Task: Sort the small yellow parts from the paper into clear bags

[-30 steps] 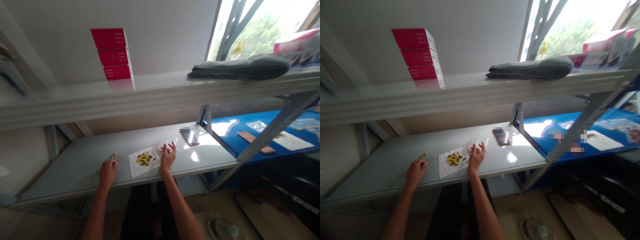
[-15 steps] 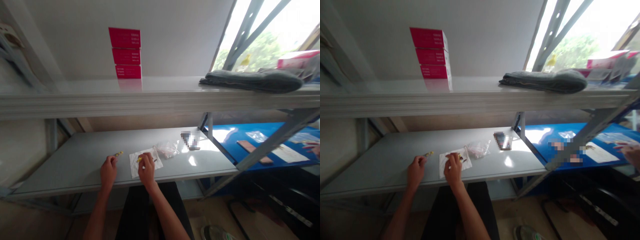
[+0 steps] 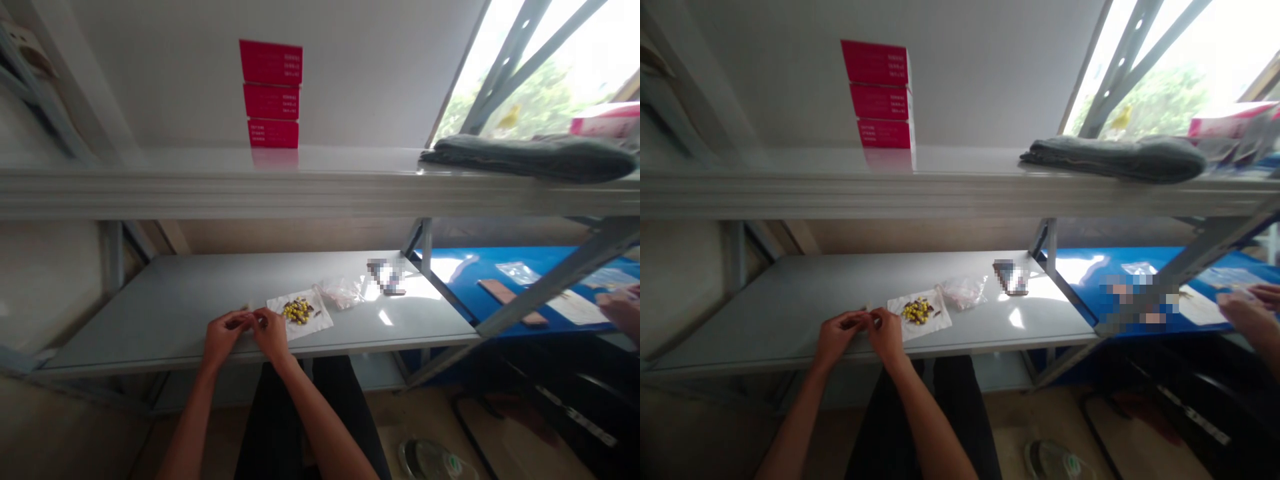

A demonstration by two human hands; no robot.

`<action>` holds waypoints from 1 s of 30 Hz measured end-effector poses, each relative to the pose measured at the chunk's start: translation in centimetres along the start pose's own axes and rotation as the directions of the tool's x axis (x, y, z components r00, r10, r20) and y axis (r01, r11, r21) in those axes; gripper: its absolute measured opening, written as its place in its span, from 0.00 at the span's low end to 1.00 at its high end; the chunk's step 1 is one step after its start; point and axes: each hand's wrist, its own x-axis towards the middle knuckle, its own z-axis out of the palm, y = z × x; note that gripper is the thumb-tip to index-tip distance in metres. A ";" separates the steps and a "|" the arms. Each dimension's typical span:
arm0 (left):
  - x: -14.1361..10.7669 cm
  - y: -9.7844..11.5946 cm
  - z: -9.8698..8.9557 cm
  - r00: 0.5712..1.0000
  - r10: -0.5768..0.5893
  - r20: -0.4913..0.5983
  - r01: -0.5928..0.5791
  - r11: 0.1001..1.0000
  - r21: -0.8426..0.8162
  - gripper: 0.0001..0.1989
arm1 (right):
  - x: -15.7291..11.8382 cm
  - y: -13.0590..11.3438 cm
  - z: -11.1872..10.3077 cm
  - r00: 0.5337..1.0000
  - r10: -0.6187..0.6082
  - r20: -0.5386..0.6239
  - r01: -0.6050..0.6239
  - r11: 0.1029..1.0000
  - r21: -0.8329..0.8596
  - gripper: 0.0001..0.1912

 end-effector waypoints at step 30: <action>-0.4 0.9 0.3 0.991 0.120 0.060 -0.128 0.982 0.142 0.19 | 0.1 0.6 -0.2 0.984 0.152 -0.090 -0.113 0.934 0.339 0.06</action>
